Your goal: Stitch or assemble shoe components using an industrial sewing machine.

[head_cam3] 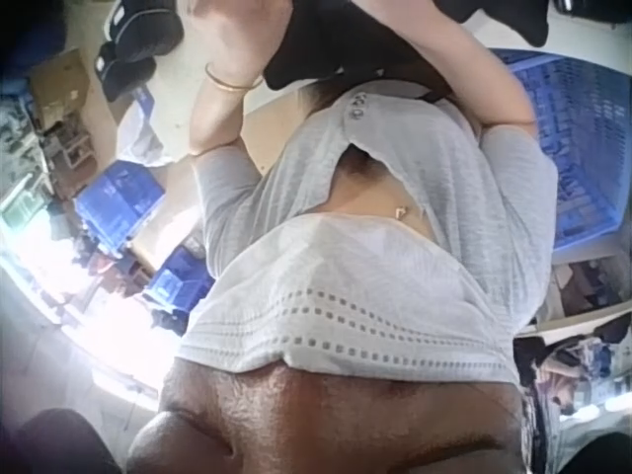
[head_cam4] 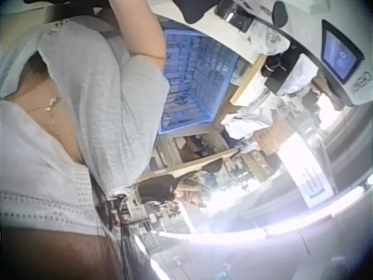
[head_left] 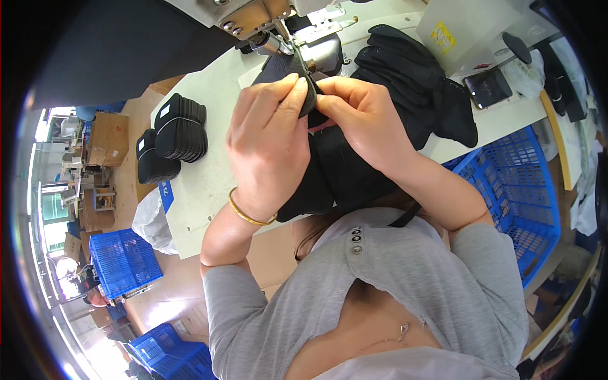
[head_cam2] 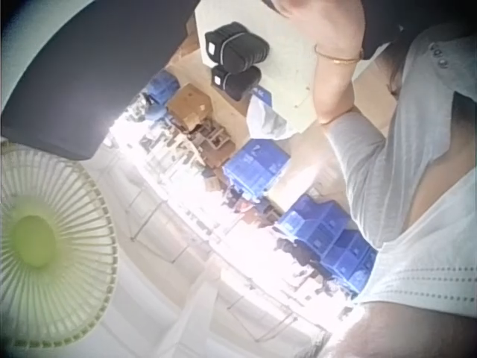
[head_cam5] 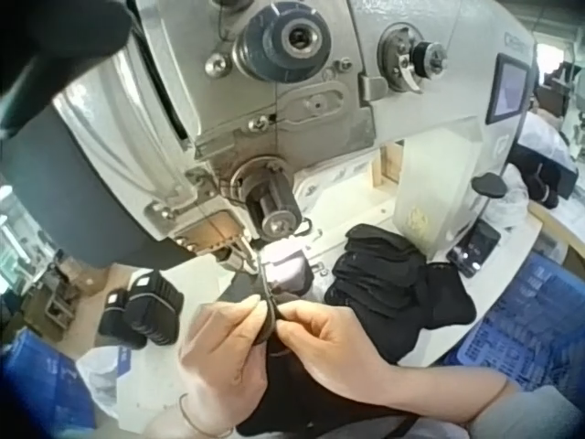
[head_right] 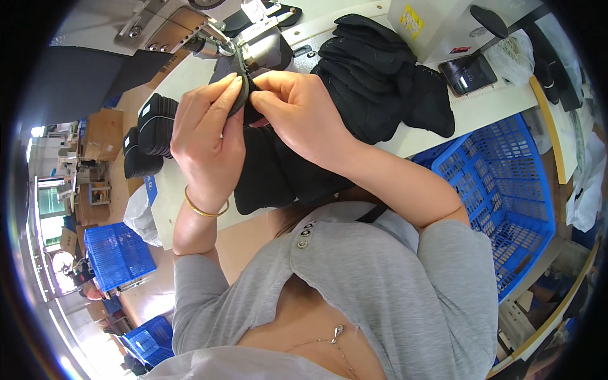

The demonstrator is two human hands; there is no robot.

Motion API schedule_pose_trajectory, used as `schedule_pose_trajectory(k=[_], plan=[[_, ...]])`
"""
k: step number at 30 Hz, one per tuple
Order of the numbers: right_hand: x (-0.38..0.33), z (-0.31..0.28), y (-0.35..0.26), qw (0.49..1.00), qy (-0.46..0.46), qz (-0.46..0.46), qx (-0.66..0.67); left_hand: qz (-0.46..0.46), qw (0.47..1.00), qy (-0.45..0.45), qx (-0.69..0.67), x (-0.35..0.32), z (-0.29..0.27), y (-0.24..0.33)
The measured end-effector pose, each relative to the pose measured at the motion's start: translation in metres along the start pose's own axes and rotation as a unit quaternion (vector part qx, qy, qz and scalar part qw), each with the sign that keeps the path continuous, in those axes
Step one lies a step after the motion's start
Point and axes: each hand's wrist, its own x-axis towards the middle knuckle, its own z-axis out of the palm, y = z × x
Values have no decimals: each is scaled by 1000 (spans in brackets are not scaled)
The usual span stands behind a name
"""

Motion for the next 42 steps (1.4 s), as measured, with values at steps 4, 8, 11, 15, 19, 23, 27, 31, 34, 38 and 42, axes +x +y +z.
schedule_pose_trajectory(k=[4, 8, 11, 15, 19, 23, 27, 31, 34, 38, 42], plan=[[-10, -2, -5, 1000, -12, 14, 13, 21, 999, 17, 34, -3, 4, 8], [-13, -2, -9, 999, -24, 15, 14, 27, 998, 16, 53, -5, 5, 11], [-13, -8, -10, 998, -51, 36, 9, 37, 997, 15, 67, -5, 6, 11], [-8, -6, -7, 1000, -23, 7, -13, 46, 996, 5, 81, -2, 7, 9], [-2, -5, -8, 999, -31, 11, 26, 13, 997, -2, 79, 5, 4, 14], [5, -4, -7, 998, -28, 23, 60, 14, 996, 1, 92, 9, 7, 9], [10, -2, -9, 997, -27, 22, 63, 48, 993, 12, 109, 11, 11, -2], [16, -6, -7, 997, -47, 30, 48, 46, 993, 22, 103, 12, 12, -9], [16, -5, -7, 997, -54, 32, 33, 32, 994, 12, 101, 12, 12, -14], [15, -5, -4, 997, -43, 33, 46, 24, 996, 21, 78, 10, 13, -14], [7, 3, 1, 993, 6, 16, 120, 45, 996, 39, 72, 5, 11, -13]])
